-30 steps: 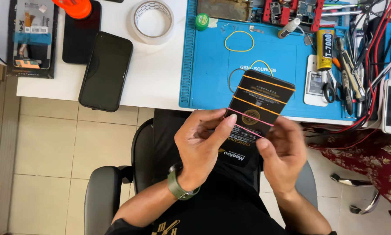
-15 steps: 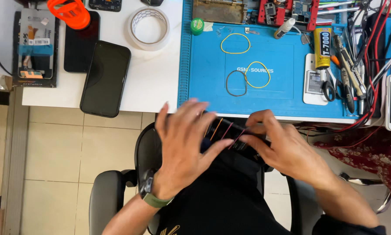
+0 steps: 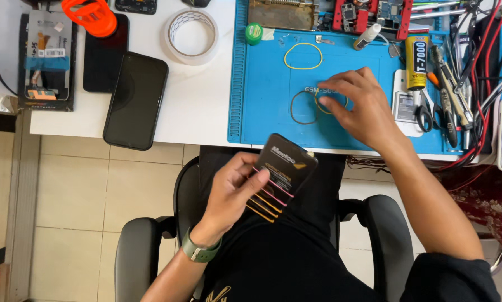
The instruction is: The person places a battery into a disassembled smartphone and secures it with tape. They then wrap multiple rubber bands around the phone to hold the casing together. Finally, they pick up a packaged replacement part.
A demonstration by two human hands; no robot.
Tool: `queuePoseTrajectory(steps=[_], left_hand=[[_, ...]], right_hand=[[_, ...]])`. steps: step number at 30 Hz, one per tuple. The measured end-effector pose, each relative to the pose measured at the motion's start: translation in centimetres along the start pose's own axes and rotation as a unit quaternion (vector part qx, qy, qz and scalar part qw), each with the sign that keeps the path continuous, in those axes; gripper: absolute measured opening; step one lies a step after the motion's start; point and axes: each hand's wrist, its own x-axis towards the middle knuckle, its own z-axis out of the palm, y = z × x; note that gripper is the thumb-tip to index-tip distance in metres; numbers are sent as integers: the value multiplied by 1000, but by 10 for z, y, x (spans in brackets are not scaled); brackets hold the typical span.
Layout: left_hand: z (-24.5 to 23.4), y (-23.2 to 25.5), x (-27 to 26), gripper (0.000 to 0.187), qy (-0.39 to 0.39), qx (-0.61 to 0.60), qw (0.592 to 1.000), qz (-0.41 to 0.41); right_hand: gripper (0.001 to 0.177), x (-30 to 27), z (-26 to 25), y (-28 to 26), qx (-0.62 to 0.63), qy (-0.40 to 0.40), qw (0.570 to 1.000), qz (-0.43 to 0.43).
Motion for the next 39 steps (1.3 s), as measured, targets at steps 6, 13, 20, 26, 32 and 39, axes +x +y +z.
queuePoseTrajectory(steps=[6,13,20,26,32,39], left_hand=[[-7,24,8,22,31,-7,999,28],[8,31,7,21,45,-62,996,35],[30,41,2,50,12,-181,983,-6],[36,39,4,72,-68,-246,966,-29],[40,36,3,53,-104,-226,968,-43],[11,39,19,31,26,-125,987,-98]], right_hand=[[9,13,53,15,-135,-3,989,-53],[18,13,33,-4,-81,23,992,-95],[14,-12,7,-82,549,70,821,139],[36,-21,-8,-140,678,18,705,209],[71,-33,-2,-133,656,17,732,184],[28,-82,-60,-165,314,61,945,-70]])
